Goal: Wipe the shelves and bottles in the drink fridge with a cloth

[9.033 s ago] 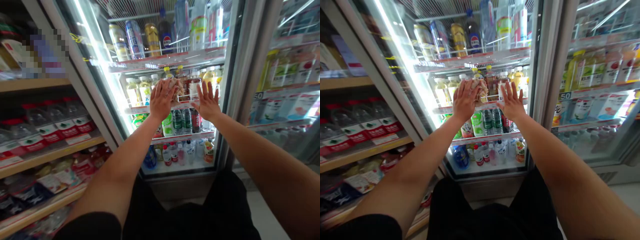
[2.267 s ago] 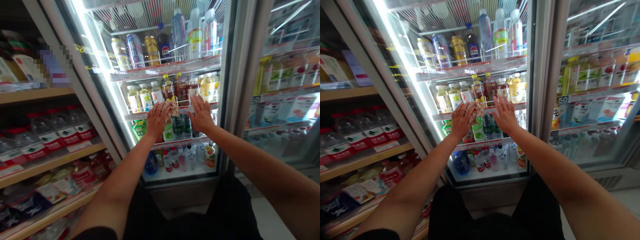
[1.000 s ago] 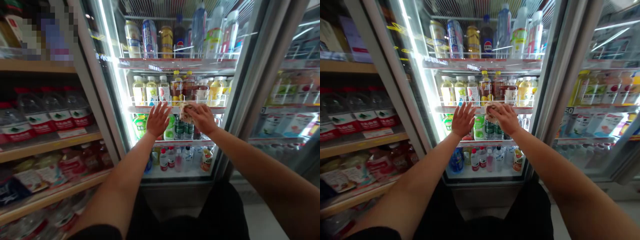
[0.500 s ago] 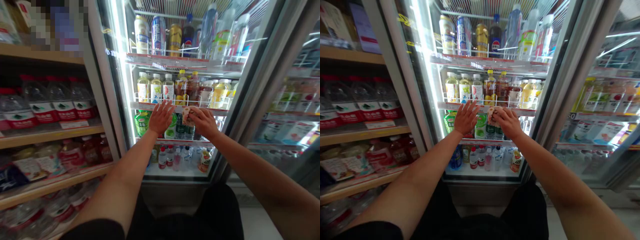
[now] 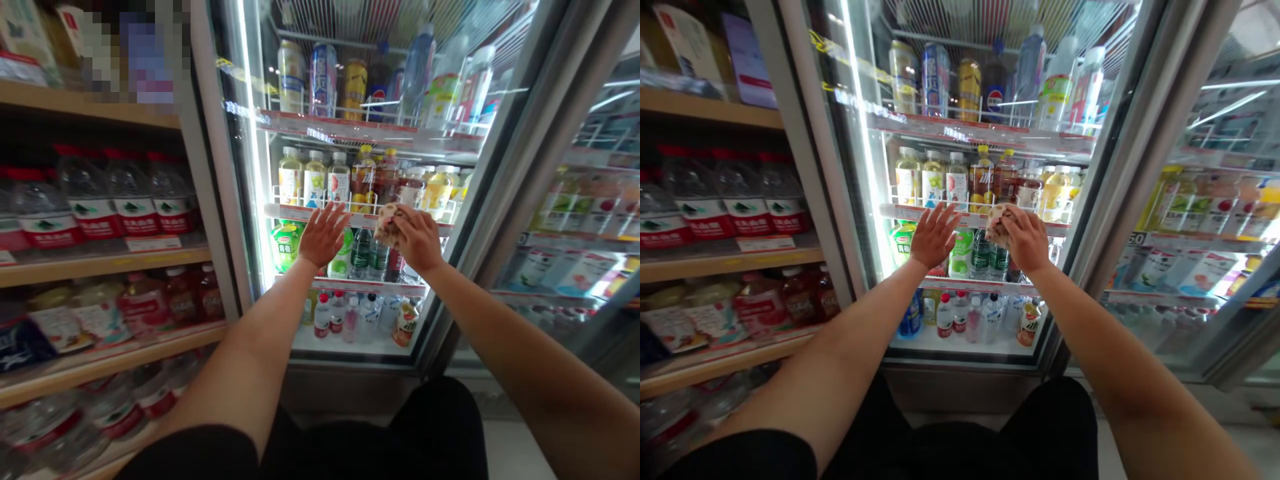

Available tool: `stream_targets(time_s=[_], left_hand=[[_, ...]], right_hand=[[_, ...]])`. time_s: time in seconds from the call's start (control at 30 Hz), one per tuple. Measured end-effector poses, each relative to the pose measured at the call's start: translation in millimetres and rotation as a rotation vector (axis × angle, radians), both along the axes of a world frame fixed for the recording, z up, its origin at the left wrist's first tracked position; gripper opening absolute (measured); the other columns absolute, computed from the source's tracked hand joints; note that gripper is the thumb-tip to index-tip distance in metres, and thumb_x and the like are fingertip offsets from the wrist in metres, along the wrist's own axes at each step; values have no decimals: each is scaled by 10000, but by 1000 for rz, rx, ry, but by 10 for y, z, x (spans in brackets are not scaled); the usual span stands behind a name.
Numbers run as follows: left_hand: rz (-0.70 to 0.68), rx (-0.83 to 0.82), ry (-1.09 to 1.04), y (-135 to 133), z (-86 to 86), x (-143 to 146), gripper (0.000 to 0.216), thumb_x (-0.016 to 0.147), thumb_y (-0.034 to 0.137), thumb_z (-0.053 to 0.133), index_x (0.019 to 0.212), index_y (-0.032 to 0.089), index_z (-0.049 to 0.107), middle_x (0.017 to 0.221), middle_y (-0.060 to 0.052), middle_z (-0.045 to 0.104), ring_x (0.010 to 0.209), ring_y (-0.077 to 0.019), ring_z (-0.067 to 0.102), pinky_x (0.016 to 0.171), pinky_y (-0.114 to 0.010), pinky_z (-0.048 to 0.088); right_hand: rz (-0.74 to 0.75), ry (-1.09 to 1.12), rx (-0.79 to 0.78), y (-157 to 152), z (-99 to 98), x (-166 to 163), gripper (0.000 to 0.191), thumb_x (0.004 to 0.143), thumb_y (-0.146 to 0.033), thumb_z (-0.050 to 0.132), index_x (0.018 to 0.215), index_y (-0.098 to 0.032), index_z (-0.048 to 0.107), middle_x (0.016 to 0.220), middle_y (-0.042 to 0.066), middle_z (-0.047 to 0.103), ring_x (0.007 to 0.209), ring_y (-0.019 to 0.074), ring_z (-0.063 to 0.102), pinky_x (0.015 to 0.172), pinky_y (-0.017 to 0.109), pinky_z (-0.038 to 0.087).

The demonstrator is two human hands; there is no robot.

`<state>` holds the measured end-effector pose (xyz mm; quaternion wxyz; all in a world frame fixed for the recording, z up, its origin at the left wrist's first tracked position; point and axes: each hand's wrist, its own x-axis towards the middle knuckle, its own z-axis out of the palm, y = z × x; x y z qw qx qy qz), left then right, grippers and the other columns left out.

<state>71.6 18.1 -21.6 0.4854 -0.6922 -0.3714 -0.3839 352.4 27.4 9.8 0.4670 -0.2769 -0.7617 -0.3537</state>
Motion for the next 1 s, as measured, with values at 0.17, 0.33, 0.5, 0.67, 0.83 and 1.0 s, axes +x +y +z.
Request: stream_targets(time_s=[0.17,0.33,0.5,0.67,0.83,1.0], left_hand=[[1,-28,-8,-8,-7,3,601,997,260,457,1581,251,317,1644,-42,320,1563,-210,95,1314,-485,132],[23,-1,6,-25,-3,16,577,1006,262,443,1572,230,337,1635,-53,338,1561,-210,93,1313,-486,140],[25,6,7,-26,-5,21,576,1007,263,440,1572,227,335,1636,-50,337,1561,-209,85,1313,-483,145],[25,6,0,-24,-6,25,566,1009,263,430,1567,222,346,1637,-45,343,1564,-199,78,1313,-471,145],[6,-52,-21,-34,-1,31,567,1007,259,417,1569,239,344,1646,-33,327,1565,-197,92,1315,-480,138],[-13,-86,-39,-33,-3,31,594,999,254,426,1582,254,316,1649,-32,313,1566,-197,92,1315,-484,114]], right_hand=[[-8,-74,-30,-21,-7,32,353,917,-125,548,1211,-242,703,1414,83,614,1190,302,543,1011,477,476],[13,30,-9,19,-31,91,377,909,-102,531,1233,-209,691,1412,108,615,1205,299,553,1023,476,481],[37,-9,4,-3,-148,32,361,914,-102,517,1206,-207,700,1415,113,613,1202,295,557,1036,478,482],[-9,-25,18,0,-203,69,376,926,-121,521,1263,-196,671,1416,116,617,1212,294,565,1029,463,475],[-44,-213,64,22,-235,178,382,934,-152,554,1298,-210,657,1438,117,608,1220,289,559,990,433,457],[-50,-244,56,19,-208,193,371,926,-179,578,1284,-229,664,1424,99,624,1197,288,560,984,430,439]])
